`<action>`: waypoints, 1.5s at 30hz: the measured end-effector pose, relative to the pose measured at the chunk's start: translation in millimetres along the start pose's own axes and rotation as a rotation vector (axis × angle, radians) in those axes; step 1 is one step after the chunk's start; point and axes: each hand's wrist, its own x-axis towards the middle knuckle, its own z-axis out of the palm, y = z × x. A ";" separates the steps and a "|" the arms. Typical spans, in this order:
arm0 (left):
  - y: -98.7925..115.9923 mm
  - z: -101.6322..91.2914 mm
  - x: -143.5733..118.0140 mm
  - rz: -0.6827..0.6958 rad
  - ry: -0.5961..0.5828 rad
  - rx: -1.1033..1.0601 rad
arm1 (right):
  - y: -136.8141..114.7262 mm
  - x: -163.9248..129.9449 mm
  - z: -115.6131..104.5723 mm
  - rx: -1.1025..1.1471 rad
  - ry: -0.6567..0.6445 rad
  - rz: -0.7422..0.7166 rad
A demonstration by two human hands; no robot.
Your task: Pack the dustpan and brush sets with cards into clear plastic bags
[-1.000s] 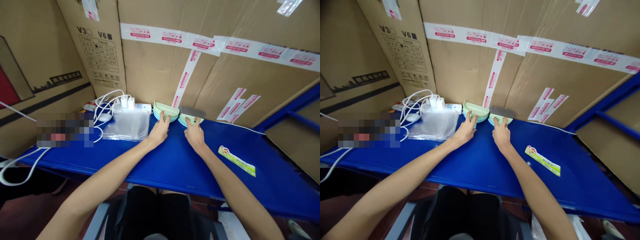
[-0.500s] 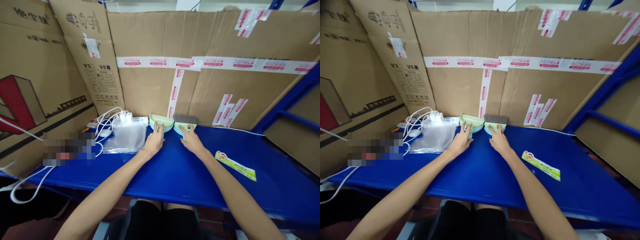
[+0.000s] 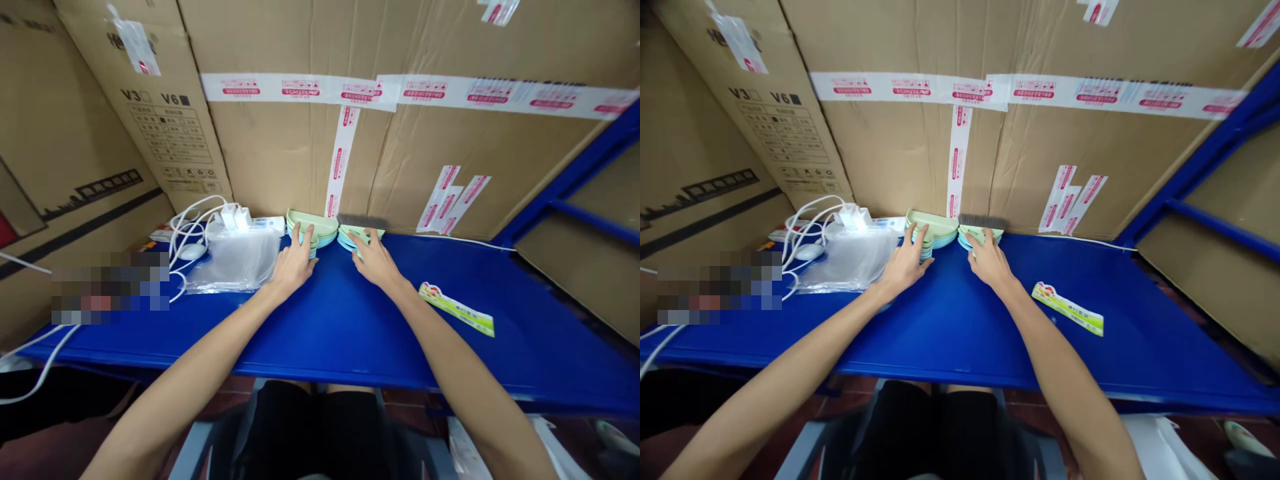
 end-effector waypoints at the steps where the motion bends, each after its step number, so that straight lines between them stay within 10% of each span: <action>1: -0.2 0.4 -0.1 0.000 0.002 0.002 | 0.4 1.0 -0.3 -0.006 0.017 -0.007; 18: -8.4 -0.8 -3.4 0.017 0.174 -0.032 | -10.5 -3.0 -38.9 -0.091 -0.028 0.087; 30: -8.8 -3.1 -1.8 0.168 0.425 -0.297 | 140.9 -111.7 -100.5 -0.124 -0.655 0.132; 45: -9.3 -5.2 -2.5 0.167 0.368 -0.310 | 89.5 -72.3 -77.5 -0.140 -0.650 0.084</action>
